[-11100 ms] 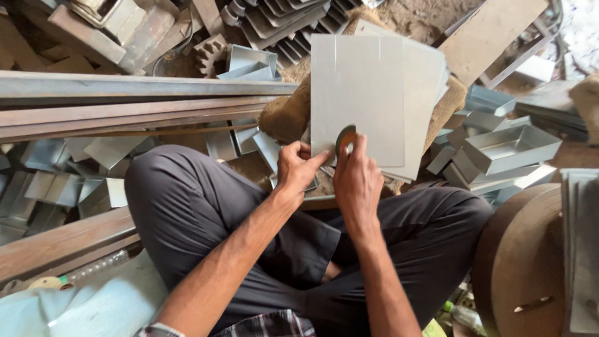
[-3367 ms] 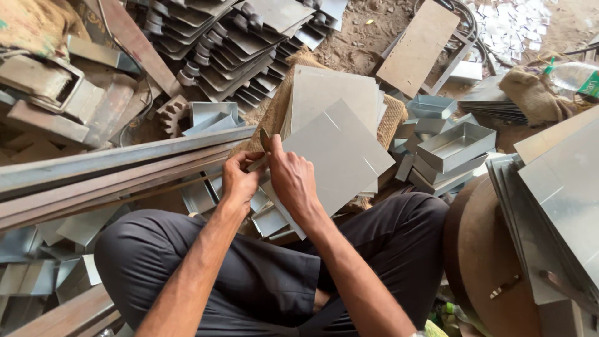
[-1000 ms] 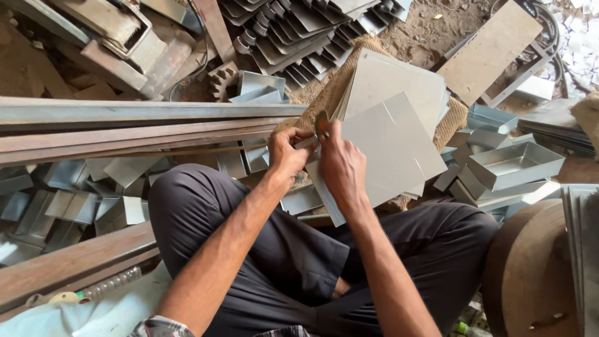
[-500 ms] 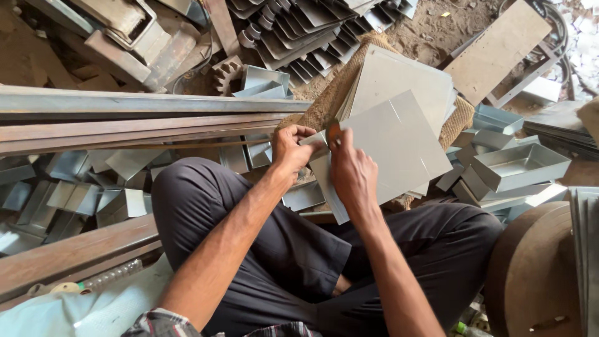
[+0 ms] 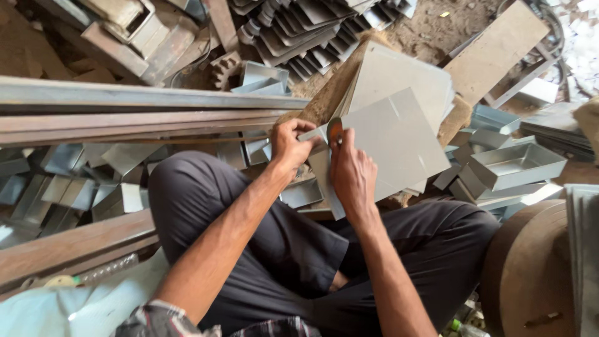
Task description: The person rubs a small handheld sanding block against the edges and surfaces of rectangular metal plates.
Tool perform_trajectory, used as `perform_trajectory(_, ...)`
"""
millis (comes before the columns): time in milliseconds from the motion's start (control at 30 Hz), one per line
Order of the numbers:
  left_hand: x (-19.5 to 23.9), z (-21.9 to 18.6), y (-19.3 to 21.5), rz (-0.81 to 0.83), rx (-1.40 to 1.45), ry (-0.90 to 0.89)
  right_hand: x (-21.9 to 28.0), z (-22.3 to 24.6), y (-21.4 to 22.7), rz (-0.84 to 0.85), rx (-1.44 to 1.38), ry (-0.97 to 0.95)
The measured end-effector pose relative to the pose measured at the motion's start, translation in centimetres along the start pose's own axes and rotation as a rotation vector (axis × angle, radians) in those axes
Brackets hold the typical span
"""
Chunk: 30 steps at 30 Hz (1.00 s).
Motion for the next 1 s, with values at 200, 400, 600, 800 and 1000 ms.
perform_trajectory(200, -0.6, 1.4, 0.2, -0.002, -0.023, -0.006, -4.5, 1.8, -1.4, 0.017, 0.042, 0.054)
perform_trajectory(400, -1.7, 2.6, 0.7, -0.131, 0.103, 0.096, -3.7, -3.6, 3.2, -0.049, -0.100, -0.011)
perform_trajectory(600, -1.7, 0.8, 1.7, -0.298, 0.260, 0.123, -0.9, -10.7, 8.9, -0.247, -0.099, -0.047)
perform_trajectory(800, 0.3, -0.5, 1.5, -0.141, 0.233, 0.220, 0.2, -13.9, 9.2, -0.342, -0.322, -0.237)
perform_trajectory(1000, -0.6, -2.1, 0.7, -0.099, 0.281, 0.075, 0.1, -14.7, 8.7, -0.274, -0.429, -0.368)
Point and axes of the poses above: each hand's wrist, its own x-axis away from the middle knuckle, its own y-axis out of the back of the hand, z = x × y, the point moved 4 cm from there along -x, towards the middle knuckle, and after that the axes turned 6 degrees about -y, right-handed, at the moved point
